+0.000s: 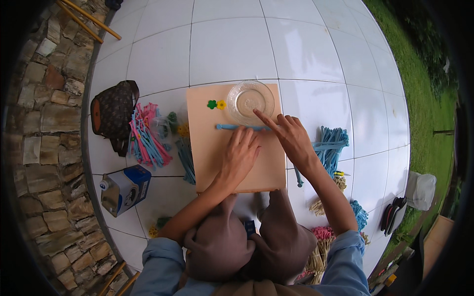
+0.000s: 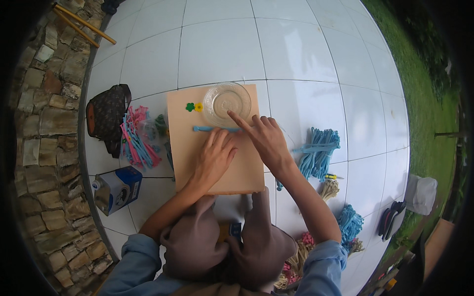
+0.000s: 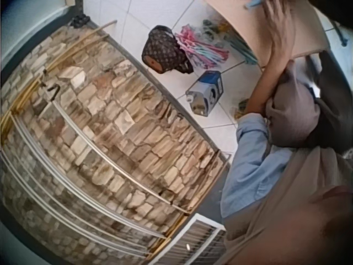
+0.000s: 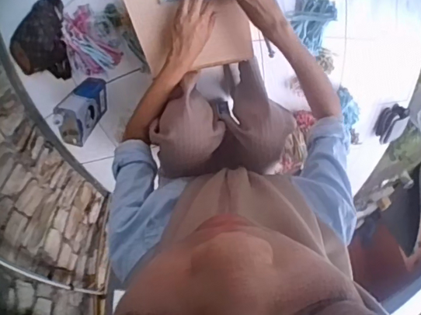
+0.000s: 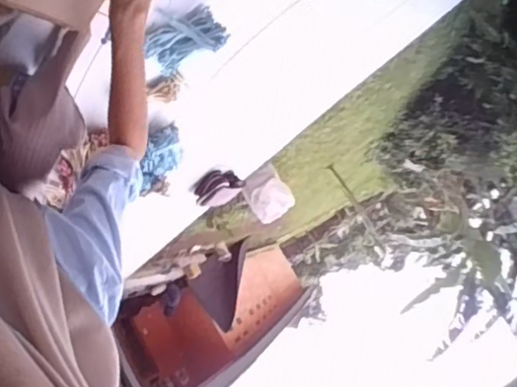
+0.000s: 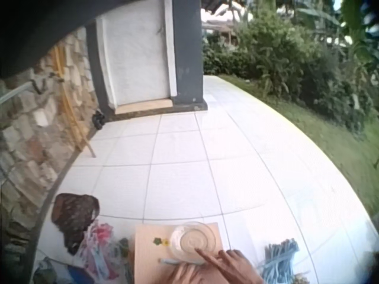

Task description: The person organizes blue laces by picking them up and placing them together, then handles small yellow and green flower-shaped components by picking them out of plastic bags and grouping them on a flat surface.

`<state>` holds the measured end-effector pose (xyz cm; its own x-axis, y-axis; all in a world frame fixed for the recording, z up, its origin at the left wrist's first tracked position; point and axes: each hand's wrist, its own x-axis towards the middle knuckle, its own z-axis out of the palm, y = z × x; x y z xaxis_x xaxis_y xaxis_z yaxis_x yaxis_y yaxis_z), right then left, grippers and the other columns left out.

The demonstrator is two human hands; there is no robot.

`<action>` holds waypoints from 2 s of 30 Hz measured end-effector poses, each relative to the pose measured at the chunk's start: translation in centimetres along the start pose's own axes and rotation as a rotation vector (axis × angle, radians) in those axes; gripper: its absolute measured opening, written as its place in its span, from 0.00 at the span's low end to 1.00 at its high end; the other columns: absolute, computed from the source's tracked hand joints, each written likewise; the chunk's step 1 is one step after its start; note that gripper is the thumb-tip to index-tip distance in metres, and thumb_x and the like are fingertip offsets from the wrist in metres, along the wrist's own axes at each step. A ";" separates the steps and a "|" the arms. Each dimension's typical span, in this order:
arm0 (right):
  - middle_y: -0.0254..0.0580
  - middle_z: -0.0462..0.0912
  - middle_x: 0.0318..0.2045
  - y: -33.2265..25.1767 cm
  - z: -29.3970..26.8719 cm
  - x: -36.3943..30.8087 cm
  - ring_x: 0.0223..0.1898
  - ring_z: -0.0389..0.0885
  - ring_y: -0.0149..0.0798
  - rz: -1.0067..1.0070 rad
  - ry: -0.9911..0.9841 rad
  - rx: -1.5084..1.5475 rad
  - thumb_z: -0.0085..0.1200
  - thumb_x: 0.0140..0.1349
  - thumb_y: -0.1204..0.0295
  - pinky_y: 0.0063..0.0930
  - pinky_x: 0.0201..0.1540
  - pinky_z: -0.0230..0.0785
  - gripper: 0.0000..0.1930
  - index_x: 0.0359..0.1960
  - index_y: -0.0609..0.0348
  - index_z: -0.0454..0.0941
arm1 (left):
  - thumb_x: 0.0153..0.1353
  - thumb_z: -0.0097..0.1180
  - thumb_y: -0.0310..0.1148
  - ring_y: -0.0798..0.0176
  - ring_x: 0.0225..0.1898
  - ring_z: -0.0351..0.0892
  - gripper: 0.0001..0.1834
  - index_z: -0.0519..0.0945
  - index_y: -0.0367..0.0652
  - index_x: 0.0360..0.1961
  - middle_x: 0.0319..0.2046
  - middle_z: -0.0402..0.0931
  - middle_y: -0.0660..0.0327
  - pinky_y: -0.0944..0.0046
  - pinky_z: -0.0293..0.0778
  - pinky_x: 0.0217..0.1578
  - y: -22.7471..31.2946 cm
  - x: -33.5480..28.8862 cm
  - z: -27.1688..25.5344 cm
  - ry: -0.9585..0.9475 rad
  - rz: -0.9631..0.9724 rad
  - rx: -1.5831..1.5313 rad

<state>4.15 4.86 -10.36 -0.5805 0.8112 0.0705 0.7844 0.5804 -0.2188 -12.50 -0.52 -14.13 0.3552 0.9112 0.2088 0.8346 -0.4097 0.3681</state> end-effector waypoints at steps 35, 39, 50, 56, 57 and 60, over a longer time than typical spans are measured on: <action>0.41 0.70 0.34 2.7 1.1 -1.2 0.38 0.72 0.42 -0.021 0.003 0.185 0.48 0.47 0.83 0.35 0.43 0.66 0.33 0.59 0.45 0.62 | 0.48 0.59 0.29 0.51 0.49 0.66 0.22 0.74 0.44 0.48 0.41 0.66 0.57 0.56 0.68 0.48 -0.1 0.2 -0.3 0.044 -0.014 -0.123; 0.39 0.71 0.37 3.6 1.5 -2.5 0.41 0.72 0.41 -0.163 0.102 0.200 0.53 0.48 0.78 0.33 0.46 0.67 0.26 0.52 0.46 0.70 | 0.49 0.59 0.30 0.53 0.49 0.65 0.27 0.72 0.47 0.54 0.41 0.67 0.58 0.57 0.69 0.48 -0.3 0.1 -0.4 0.033 -0.010 -0.109; 0.39 0.71 0.40 3.7 1.6 -2.5 0.44 0.71 0.40 -0.214 0.042 0.058 0.56 0.48 0.76 0.32 0.46 0.68 0.29 0.56 0.44 0.70 | 0.49 0.60 0.32 0.53 0.49 0.66 0.25 0.73 0.47 0.52 0.42 0.68 0.58 0.58 0.69 0.48 -0.3 0.1 -0.5 0.045 -0.006 -0.114; 0.39 0.70 0.38 3.9 1.7 -2.3 0.43 0.71 0.40 -0.230 0.052 0.037 0.56 0.48 0.75 0.32 0.47 0.67 0.29 0.56 0.44 0.71 | 0.48 0.60 0.31 0.53 0.49 0.66 0.26 0.73 0.47 0.52 0.41 0.68 0.58 0.57 0.69 0.47 -0.3 0.3 -0.5 0.045 -0.002 -0.118; 0.41 0.71 0.39 3.9 1.5 -2.3 0.43 0.71 0.41 -0.237 0.053 0.061 0.56 0.49 0.76 0.32 0.48 0.67 0.28 0.55 0.47 0.70 | 0.48 0.60 0.31 0.53 0.49 0.66 0.26 0.73 0.47 0.52 0.41 0.67 0.58 0.57 0.69 0.47 -0.4 0.3 -0.5 0.046 -0.005 -0.121; 0.44 0.71 0.42 3.9 2.2 -2.7 0.44 0.72 0.45 -0.137 0.142 0.280 0.56 0.49 0.79 0.34 0.48 0.67 0.26 0.53 0.53 0.68 | 0.48 0.60 0.30 0.52 0.48 0.66 0.26 0.73 0.47 0.52 0.42 0.67 0.58 0.57 0.69 0.47 -0.5 0.2 -0.4 0.043 -0.006 -0.128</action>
<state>8.30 4.81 -13.58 -0.6245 0.7405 0.2481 0.5996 0.6582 -0.4553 -13.02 -0.13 -13.88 0.3299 0.9119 0.2441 0.7749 -0.4093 0.4817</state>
